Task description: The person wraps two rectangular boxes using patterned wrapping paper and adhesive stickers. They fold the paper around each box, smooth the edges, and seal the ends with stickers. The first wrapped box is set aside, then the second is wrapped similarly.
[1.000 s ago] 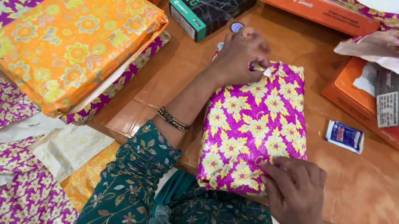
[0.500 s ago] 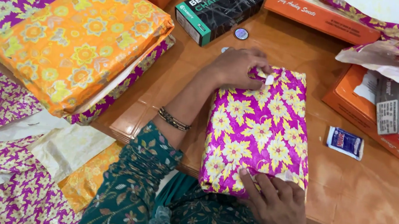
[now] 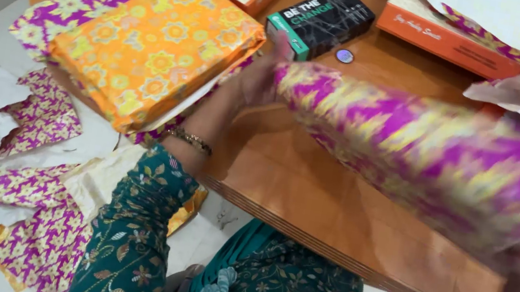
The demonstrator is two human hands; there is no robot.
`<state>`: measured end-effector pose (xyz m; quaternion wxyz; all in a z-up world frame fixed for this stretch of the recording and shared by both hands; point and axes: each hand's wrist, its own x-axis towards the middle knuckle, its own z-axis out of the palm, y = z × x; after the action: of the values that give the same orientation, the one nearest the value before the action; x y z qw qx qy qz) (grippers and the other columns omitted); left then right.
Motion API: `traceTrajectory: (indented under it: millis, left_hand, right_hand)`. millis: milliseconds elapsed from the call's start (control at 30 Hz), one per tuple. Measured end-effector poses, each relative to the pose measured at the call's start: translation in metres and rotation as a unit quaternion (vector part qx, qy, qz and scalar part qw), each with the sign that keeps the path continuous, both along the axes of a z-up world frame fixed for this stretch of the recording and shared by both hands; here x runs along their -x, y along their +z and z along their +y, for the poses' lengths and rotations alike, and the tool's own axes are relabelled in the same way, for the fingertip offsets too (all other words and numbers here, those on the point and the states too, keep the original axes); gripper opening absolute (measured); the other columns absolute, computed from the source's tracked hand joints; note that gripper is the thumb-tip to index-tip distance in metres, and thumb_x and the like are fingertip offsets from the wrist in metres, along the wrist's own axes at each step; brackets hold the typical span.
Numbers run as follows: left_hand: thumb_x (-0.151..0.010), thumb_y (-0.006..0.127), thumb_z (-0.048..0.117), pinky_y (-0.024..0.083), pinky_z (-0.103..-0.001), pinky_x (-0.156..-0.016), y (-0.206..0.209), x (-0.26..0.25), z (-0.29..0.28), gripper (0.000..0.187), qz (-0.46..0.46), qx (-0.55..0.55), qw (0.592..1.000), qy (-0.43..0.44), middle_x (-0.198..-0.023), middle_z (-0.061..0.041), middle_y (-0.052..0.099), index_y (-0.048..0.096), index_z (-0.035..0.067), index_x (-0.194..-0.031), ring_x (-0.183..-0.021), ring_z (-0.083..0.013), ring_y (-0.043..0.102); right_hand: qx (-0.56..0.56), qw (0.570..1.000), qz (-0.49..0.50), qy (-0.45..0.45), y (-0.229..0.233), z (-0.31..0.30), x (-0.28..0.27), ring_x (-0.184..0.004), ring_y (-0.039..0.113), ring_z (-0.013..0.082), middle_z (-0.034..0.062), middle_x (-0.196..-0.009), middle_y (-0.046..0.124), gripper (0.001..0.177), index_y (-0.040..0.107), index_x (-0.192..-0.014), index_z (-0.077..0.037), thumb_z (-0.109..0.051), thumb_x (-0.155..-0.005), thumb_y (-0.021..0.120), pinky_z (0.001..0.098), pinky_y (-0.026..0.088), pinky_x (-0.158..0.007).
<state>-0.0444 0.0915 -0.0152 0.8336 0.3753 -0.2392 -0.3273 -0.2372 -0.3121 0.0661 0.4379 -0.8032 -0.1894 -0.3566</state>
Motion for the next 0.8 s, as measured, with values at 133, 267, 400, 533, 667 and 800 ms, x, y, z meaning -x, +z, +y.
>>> traceTrajectory:
  millis: [133,267,400,533,667,800]
  left_hand:
    - [-0.087,0.066,0.067,0.04,-0.042,-0.114,-0.035,0.035,-0.016,0.099,0.031,0.158,0.984,0.082,-0.152,-0.011,0.051,0.037,0.006,-0.158,-0.136,-0.0262,0.049]
    - [-0.09,0.077,0.027,0.041,-0.042,-0.111,-0.035,0.075,-0.005,0.079,-0.072,0.02,0.931,0.356,-0.143,-0.006,0.053,0.035,0.01,-0.156,-0.129,-0.0192,0.051]
    - [-0.091,0.077,0.007,0.051,-0.04,-0.11,0.005,0.102,0.052,0.056,-0.067,0.084,0.872,0.478,-0.135,-0.009,0.062,0.048,0.004,-0.139,-0.124,-0.0185,0.061]
    - [-0.088,0.077,0.009,0.059,-0.029,-0.086,0.037,0.134,0.134,0.046,-0.04,-0.062,0.785,0.615,-0.113,-0.006,0.071,0.059,0.0,-0.131,-0.098,-0.0133,0.07]
    - [-0.085,0.08,0.011,0.06,-0.027,-0.078,0.047,0.148,0.185,0.052,0.033,-0.076,0.73,0.678,-0.108,-0.01,0.07,0.056,0.0,-0.129,-0.09,-0.0149,0.072]
    - [-0.083,0.082,0.018,0.061,-0.027,-0.073,0.04,0.155,0.216,0.058,0.053,-0.134,0.687,0.712,-0.107,-0.011,0.071,0.054,-0.001,-0.13,-0.087,-0.0154,0.073]
  right_hand:
    - [-0.141,0.984,0.077,0.07,0.023,0.006,-0.07,-0.108,0.064,0.019,0.0067,-0.122,0.065,0.043,0.053,-0.129,-0.011,-0.034,-0.095,0.065,0.0383,0.051,-0.092]
    - [-0.166,0.965,0.119,0.167,0.044,0.041,-0.124,-0.115,0.064,0.016,0.0067,-0.13,0.063,0.041,0.049,-0.14,-0.009,-0.032,-0.107,0.054,0.0365,0.054,-0.102]
    - [-0.149,0.942,0.148,0.262,0.055,0.096,-0.175,-0.123,0.064,0.013,0.0067,-0.138,0.062,0.04,0.045,-0.151,-0.006,-0.03,-0.119,0.044,0.0348,0.057,-0.111]
    - [-0.13,0.912,0.212,0.328,0.049,0.186,-0.241,-0.114,0.062,0.0121,0.0034,-0.129,0.062,0.041,0.049,-0.144,-0.007,-0.038,-0.117,0.047,0.0354,0.057,-0.101]
    - [-0.114,0.863,0.311,0.382,0.024,0.297,-0.295,-0.103,0.064,0.0116,0.0019,-0.116,0.066,0.041,0.057,-0.13,-0.008,-0.041,-0.107,0.048,0.0326,0.056,-0.093]
    - [-0.054,0.826,0.402,0.391,0.004,0.362,-0.324,-0.105,0.066,0.0123,0.004,-0.118,0.07,0.044,0.059,-0.127,-0.006,-0.043,-0.104,0.051,0.0323,0.055,-0.094]
